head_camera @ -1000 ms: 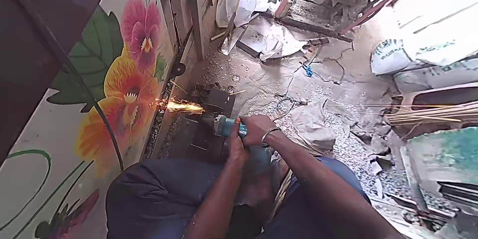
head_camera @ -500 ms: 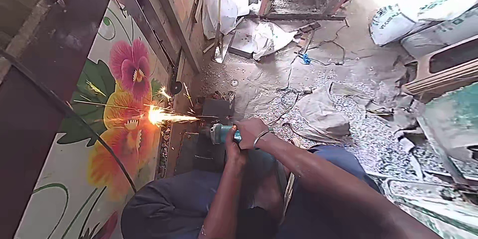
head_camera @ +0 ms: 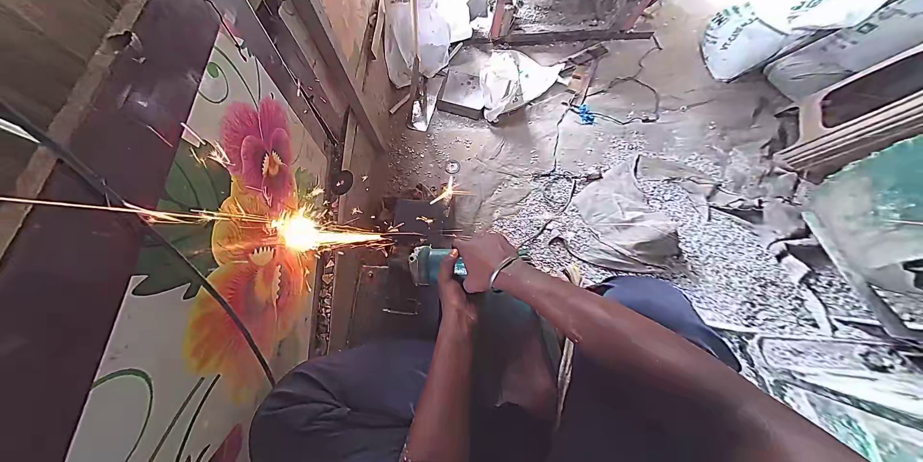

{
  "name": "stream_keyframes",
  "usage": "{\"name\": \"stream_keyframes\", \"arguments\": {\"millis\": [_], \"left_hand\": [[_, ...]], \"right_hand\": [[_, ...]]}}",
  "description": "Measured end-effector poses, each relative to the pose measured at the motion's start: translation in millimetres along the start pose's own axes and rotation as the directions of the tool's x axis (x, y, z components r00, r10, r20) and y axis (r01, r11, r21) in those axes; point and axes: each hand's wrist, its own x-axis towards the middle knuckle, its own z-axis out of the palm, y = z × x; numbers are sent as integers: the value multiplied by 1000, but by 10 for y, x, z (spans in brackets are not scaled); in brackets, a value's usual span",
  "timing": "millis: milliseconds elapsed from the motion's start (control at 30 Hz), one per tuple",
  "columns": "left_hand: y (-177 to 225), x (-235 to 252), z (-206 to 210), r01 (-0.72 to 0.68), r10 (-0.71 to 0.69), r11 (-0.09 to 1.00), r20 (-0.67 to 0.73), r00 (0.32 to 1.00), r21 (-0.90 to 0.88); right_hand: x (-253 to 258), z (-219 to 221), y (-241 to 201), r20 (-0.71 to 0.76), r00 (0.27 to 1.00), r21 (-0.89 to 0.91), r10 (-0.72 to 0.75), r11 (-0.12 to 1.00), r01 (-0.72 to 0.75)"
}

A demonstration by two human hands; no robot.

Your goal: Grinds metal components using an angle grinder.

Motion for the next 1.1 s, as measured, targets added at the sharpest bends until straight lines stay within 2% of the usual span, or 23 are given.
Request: {"name": "stream_keyframes", "arguments": {"millis": [233, 600, 900, 1100], "left_hand": [[72, -53, 73, 10, -9, 999, -37, 999, 35], [86, -39, 72, 22, -23, 1000, -30, 999, -21], [76, -25, 101, 29, -26, 999, -80, 996, 33], [51, -9, 63, 8, -7, 1000, -44, 999, 22]], "right_hand": [[-6, -16, 3, 37, 999, 37, 13, 999, -14], [43, 13, -22, -18, 1000, 27, -21, 999, 21], [29, -22, 15, 31, 1000, 38, 7, 999, -8], [50, 10, 2, -10, 1000, 27, -15, 1000, 16]]}}
